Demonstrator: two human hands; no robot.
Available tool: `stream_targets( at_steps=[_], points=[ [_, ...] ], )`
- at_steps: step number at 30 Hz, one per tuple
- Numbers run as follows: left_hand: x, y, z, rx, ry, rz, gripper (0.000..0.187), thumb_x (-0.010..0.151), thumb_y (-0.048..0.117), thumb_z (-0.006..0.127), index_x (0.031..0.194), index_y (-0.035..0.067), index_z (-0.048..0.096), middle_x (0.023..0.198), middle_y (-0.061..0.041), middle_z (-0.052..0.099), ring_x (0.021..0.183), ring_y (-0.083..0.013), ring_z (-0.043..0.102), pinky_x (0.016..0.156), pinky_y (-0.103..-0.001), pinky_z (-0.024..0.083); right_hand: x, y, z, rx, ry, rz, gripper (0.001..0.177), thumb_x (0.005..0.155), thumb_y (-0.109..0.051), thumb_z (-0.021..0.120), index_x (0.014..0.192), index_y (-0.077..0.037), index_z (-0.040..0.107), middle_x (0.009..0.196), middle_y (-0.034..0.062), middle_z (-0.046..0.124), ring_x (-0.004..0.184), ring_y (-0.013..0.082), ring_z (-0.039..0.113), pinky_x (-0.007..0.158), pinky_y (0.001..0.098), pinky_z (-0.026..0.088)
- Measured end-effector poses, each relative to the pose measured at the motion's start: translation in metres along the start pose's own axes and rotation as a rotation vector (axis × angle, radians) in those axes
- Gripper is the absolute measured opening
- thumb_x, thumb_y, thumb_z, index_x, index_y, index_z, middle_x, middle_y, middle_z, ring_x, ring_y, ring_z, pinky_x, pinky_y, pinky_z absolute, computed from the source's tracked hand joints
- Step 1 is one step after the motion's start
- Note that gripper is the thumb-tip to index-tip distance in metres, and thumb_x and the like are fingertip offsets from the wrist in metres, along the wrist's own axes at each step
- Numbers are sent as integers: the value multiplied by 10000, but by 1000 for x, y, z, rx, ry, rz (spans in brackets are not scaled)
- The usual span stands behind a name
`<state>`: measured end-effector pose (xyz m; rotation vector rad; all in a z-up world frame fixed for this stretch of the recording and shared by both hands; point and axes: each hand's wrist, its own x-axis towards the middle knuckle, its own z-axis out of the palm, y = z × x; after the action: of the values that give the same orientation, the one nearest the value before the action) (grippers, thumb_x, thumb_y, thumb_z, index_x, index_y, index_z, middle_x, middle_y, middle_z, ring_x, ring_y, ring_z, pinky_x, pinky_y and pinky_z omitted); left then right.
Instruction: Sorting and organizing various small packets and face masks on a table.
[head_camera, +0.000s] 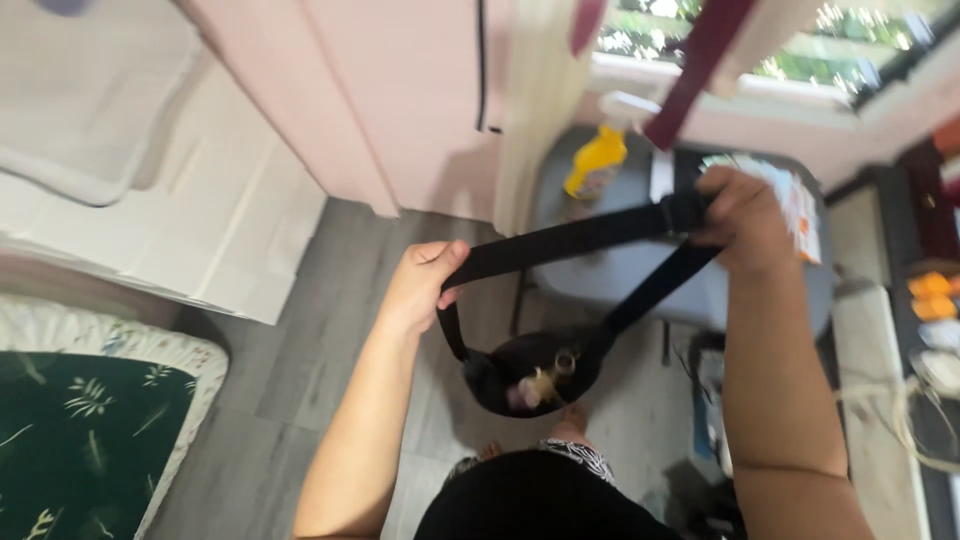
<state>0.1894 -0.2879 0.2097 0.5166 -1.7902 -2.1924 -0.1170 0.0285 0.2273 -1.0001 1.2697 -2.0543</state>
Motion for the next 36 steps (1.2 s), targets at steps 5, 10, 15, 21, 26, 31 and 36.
stream_targets(
  at_steps=[5, 10, 15, 21, 26, 31, 36],
  points=[
    [1, 17, -64, -410, 27, 158, 320, 1034, 273, 764, 853, 19, 694, 649, 17, 588, 476, -27, 475, 447, -200, 366, 34, -1, 117, -972, -276, 115, 641, 505, -165, 949, 1054, -79, 630, 790, 13, 644, 728, 139, 609, 624, 291, 496],
    [-24, 109, -91, 973, 183, 483, 348, 676, 174, 899, 927, 29, 706, 801, -117, 725, 760, -333, 710, 632, -402, 534, 82, 26, 166, -1106, -219, 240, 628, 688, -84, 829, 1264, -133, 583, 856, 9, 724, 778, 136, 689, 748, 308, 525],
    [49, 49, -185, 1141, 260, 530, 269, 760, 21, 733, 1023, 74, 710, 974, -141, 714, 929, -387, 688, 791, -464, 544, 165, 99, 135, -814, -141, -13, 535, 739, 84, 659, 1238, -82, 563, 946, 54, 649, 897, 143, 642, 793, 295, 511],
    [165, 14, -267, 963, 338, 303, 239, 844, 22, 657, 1062, 83, 731, 916, -168, 734, 903, -365, 719, 813, -462, 543, 266, 123, 115, -569, -153, -88, 412, 743, 148, 640, 1066, -69, 506, 953, 26, 583, 911, 119, 601, 793, 270, 486],
    [231, 124, -240, 741, 170, 236, 307, 827, 111, 730, 1127, 136, 674, 864, -129, 786, 848, -299, 751, 817, -410, 545, 333, 87, 105, -783, -188, -203, 356, 750, 127, 666, 978, -79, 485, 978, 44, 556, 888, 118, 566, 758, 274, 485],
    [322, 227, -207, 857, 279, 1076, 93, 962, 102, 679, 1053, 88, 683, 908, -142, 738, 822, -307, 727, 733, -360, 558, 410, 2, 149, -1128, 311, -796, 285, 814, 12, 760, 898, -56, 496, 1047, 116, 601, 934, 165, 594, 793, 293, 497],
    [403, 368, -164, 546, 384, 1442, 247, 1000, 16, 598, 1246, 2, 579, 857, -147, 706, 742, -292, 734, 670, -349, 578, 503, -134, 189, -1090, 547, -1033, 175, 1054, 3, 685, 1080, 13, 512, 1015, 106, 633, 936, 141, 629, 812, 256, 530]
  ],
)
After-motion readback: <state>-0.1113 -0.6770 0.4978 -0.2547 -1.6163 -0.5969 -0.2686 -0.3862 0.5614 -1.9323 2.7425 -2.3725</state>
